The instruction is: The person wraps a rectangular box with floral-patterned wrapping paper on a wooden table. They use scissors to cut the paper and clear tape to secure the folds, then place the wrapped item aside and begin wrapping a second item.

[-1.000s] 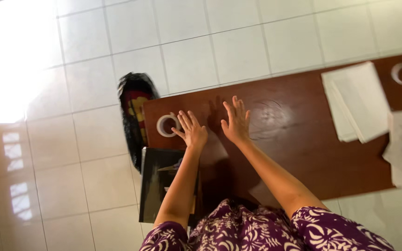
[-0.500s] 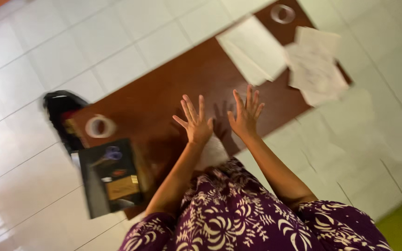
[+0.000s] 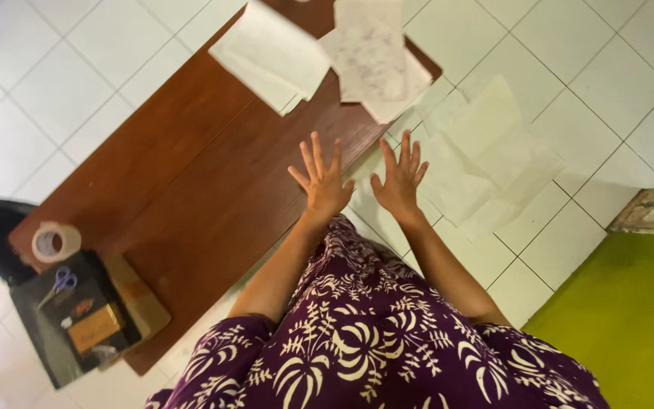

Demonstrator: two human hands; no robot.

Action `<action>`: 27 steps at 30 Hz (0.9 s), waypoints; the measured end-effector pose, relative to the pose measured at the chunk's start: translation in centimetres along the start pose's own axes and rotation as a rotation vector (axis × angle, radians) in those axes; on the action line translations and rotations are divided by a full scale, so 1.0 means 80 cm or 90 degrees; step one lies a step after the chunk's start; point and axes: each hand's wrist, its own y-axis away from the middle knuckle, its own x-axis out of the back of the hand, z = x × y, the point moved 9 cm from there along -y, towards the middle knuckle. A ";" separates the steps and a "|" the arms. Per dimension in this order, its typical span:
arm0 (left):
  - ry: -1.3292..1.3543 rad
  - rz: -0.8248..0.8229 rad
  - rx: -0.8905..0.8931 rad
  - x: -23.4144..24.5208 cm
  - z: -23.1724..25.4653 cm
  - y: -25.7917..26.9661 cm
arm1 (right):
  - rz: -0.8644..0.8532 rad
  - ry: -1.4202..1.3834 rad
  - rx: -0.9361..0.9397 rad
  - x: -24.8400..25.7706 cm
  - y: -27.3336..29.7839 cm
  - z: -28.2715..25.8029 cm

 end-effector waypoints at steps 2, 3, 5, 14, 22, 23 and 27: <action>-0.024 -0.036 0.023 -0.010 0.002 -0.019 | -0.002 -0.019 -0.014 -0.001 -0.013 0.016; -0.033 -0.044 0.027 -0.014 0.003 -0.030 | -0.004 -0.030 -0.018 -0.002 -0.022 0.023; -0.050 -0.058 0.038 -0.023 0.004 -0.058 | -0.008 -0.036 -0.023 -0.005 -0.047 0.039; -0.088 -0.057 0.008 -0.058 0.063 -0.205 | -0.032 0.002 -0.048 0.037 -0.183 0.091; -0.092 -0.056 -0.061 -0.075 0.113 -0.316 | 0.011 -0.065 -0.015 0.068 -0.279 0.141; -0.090 -0.072 -0.056 -0.083 0.117 -0.330 | 0.004 -0.062 -0.020 0.066 -0.292 0.153; -0.069 -0.049 -0.035 -0.123 0.121 -0.390 | -0.040 -0.015 -0.015 0.036 -0.356 0.200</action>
